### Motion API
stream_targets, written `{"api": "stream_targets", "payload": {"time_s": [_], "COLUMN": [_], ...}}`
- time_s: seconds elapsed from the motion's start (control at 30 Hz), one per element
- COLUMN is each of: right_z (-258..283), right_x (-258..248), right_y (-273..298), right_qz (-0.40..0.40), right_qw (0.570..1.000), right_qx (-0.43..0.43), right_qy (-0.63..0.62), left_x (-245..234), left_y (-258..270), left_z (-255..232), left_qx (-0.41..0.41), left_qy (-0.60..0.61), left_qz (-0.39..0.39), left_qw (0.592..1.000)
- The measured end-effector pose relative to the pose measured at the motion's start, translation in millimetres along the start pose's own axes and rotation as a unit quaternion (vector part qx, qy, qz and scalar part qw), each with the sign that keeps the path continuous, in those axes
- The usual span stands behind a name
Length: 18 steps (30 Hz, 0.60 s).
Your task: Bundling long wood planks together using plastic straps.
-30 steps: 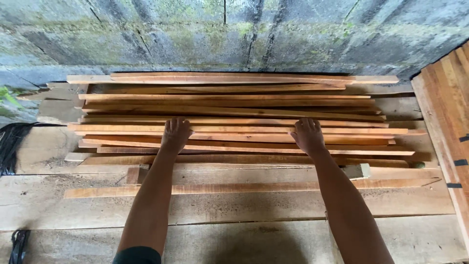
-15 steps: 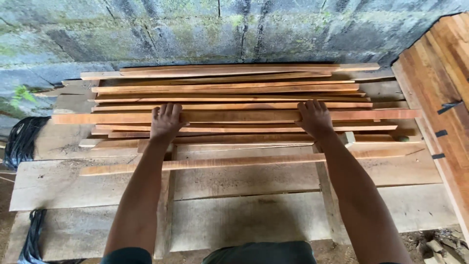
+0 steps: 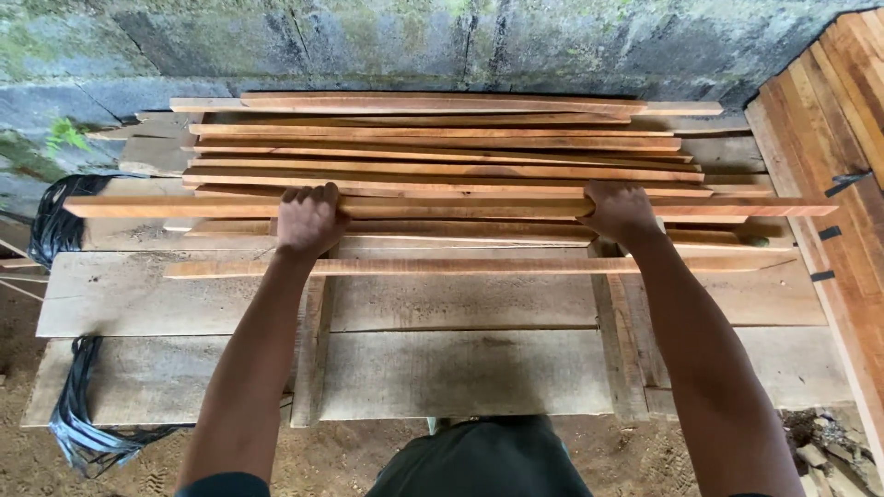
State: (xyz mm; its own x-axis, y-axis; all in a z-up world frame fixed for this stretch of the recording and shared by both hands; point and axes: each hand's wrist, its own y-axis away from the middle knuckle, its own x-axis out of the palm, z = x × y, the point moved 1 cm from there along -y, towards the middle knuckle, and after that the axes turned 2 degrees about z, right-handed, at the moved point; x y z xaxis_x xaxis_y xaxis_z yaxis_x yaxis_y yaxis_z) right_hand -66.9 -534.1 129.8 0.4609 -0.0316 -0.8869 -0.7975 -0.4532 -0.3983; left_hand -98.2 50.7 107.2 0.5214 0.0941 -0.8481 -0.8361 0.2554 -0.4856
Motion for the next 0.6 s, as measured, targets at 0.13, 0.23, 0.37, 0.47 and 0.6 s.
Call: {"api": "stream_targets", "payload": {"time_s": [0.13, 0.23, 0.37, 0.47, 0.6], "right_z": [10.2, 17.4, 37.4, 47.1, 45.8], "right_x": [-20.6, -30.6, -48.6, -36.4, 25.6], "right_y": [15.3, 26.2, 36.9, 51.6, 82.1], "right_qz": [0.097, 0.02, -0.048, -0.076, -0.106], "right_qw": [0.995, 1.0, 0.998, 0.995, 0.99], "right_qx": [0.033, 0.007, -0.019, -0.052, -0.068], "right_qy": [-0.011, 0.008, -0.026, -0.05, -0.069], "left_x": [-13.6, -23.4, -78.1, -69.6, -13.7], "left_y": [17.9, 20.8, 26.2, 42.1, 80.5], "left_z": [4.8, 7.1, -15.5, -20.0, -21.7], "left_qx": [0.007, 0.024, 0.031, 0.03, 0.036], "left_qy": [0.0, 0.028, 0.129, 0.149, 0.131], "left_qz": [0.027, 0.114, 0.014, -0.01, -0.063], "left_qw": [1.0, 0.993, 0.991, 0.988, 0.989]}}
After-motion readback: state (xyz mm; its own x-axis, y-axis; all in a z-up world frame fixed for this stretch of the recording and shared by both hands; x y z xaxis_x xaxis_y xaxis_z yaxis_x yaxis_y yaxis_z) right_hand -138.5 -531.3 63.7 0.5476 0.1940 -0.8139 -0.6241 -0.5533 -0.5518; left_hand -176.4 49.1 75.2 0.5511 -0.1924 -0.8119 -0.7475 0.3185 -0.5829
